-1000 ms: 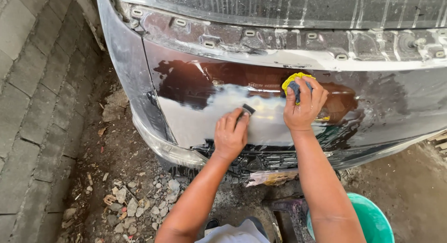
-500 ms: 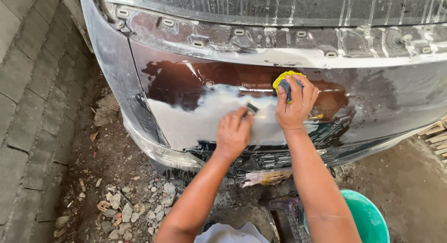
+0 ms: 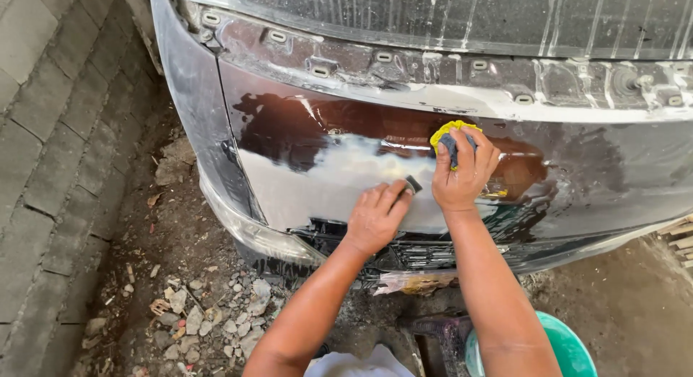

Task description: Sanding a car panel using sandpaper and water.

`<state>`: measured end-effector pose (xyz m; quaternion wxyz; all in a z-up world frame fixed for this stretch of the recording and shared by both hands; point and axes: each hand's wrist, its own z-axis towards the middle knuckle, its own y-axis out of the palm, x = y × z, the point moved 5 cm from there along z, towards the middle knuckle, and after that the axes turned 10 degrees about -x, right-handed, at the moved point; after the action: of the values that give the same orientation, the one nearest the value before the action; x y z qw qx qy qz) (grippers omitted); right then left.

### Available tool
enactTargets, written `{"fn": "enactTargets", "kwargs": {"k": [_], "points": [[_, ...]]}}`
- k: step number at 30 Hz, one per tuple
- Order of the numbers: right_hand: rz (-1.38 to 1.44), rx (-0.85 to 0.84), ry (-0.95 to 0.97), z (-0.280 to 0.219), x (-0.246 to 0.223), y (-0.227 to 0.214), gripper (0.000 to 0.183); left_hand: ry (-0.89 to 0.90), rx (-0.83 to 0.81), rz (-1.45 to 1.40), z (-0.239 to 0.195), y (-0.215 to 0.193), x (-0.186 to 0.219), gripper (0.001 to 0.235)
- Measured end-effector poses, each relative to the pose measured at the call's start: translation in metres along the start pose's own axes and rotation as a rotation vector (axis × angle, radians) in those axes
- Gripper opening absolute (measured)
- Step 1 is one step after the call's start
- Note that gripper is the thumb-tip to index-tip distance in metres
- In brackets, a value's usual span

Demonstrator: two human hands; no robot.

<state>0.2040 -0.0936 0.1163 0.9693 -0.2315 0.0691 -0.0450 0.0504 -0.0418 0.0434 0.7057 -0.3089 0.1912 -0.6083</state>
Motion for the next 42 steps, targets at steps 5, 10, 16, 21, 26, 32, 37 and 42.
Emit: {"fn": "enactTargets", "kwargs": {"k": [5,10,16,21,26,32,37,42], "points": [[0.011,-0.016,-0.01,0.0,0.0,0.001,0.026,-0.186,0.178,0.053,-0.028,-0.04,-0.076,0.031],[0.017,-0.029,-0.023,0.0,0.003,0.0,0.027,-0.495,0.472,0.187,-0.033,-0.03,-0.075,0.03],[0.043,-0.042,-0.031,-0.001,0.005,0.0,0.027,-0.149,0.125,0.006,-0.004,-0.004,-0.015,0.034],[0.044,-0.045,-0.02,-0.002,0.003,0.0,0.029,-0.549,0.491,0.091,-0.035,-0.043,-0.082,0.03],[0.049,-0.053,-0.031,-0.004,0.005,0.001,0.029,-0.474,0.404,0.138,-0.018,-0.008,-0.04,0.028],[0.055,-0.059,-0.035,-0.003,0.007,0.002,0.028,-0.278,0.267,0.152,-0.021,-0.019,-0.048,0.023],[0.049,-0.056,-0.025,-0.004,0.006,0.002,0.028,-0.619,0.47,0.117,-0.044,-0.021,-0.091,0.017],[0.052,-0.068,-0.036,-0.004,0.006,0.002,0.028,-0.205,0.191,0.062,-0.017,0.012,-0.007,0.027]]}}
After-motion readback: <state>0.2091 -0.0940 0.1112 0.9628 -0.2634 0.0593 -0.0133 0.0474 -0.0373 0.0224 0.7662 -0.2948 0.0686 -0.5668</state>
